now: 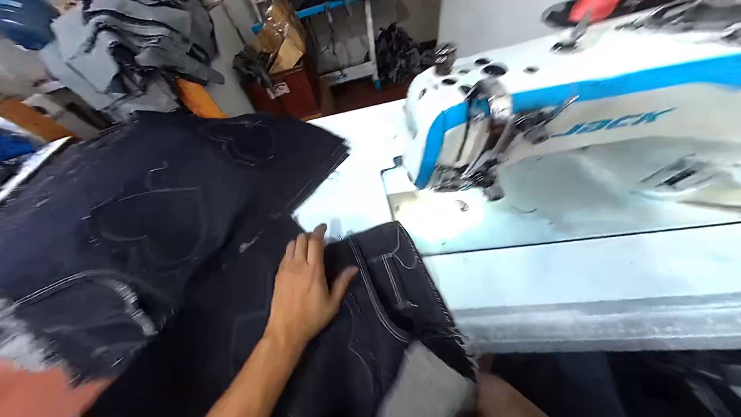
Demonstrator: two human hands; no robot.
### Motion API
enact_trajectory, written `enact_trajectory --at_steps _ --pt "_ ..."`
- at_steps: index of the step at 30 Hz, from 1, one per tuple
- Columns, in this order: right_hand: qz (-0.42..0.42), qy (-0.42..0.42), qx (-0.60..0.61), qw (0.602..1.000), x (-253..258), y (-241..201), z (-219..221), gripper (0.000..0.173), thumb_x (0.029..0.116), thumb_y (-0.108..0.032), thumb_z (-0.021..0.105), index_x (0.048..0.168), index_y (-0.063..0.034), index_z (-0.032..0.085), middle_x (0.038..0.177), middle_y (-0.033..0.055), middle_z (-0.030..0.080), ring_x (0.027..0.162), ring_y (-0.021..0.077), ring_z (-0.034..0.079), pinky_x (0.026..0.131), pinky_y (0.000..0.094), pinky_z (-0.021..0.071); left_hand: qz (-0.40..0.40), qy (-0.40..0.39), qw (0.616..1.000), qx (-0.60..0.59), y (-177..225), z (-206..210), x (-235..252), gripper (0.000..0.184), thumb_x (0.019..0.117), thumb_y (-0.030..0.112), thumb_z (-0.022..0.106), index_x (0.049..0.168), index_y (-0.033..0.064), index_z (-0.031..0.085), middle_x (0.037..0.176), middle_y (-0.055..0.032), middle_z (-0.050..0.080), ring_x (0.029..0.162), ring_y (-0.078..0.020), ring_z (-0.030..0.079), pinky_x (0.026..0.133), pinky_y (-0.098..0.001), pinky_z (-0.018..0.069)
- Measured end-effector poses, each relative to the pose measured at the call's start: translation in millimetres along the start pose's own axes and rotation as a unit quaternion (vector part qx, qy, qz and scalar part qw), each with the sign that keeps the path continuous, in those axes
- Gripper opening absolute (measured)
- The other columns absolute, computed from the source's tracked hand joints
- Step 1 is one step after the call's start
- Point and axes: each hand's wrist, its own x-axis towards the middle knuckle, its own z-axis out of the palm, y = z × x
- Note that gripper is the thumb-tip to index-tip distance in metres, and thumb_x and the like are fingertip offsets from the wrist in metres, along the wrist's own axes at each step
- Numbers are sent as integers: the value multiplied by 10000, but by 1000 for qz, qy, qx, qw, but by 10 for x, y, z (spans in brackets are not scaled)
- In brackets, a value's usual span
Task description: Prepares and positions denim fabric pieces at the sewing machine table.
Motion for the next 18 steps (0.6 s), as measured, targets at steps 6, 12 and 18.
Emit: enact_trajectory --at_steps 6,12,18 --pt "30 -17 -284 958 571 515 700 354 950 -265 701 1163 18 682 1039 152 734 999 235 710 937 485 552 -186 91 977 42 -583 -485 -1904 478 958 423 628 1016 -45 701 943 -190 706 855 -314 709 759 -498 596" --pt "153 -117 -195 962 976 978 1283 293 908 -67 666 1188 17 642 1045 165 702 940 257 696 837 478 572 -401 79 867 -284 -1392 -4 -2715 213 987 159 598 1022 -37 673 866 -76 693 793 -116 672 773 -325 585" --pt "93 86 59 990 1002 689 903 217 895 14 633 1107 -28 653 925 69 736 835 159 714 743 360 608 -467 -157 850 -189 -1166 458 -1545 492 986 78 639 1392 -165 501 1432 -335 531 1393 -392 487 1192 -473 335"
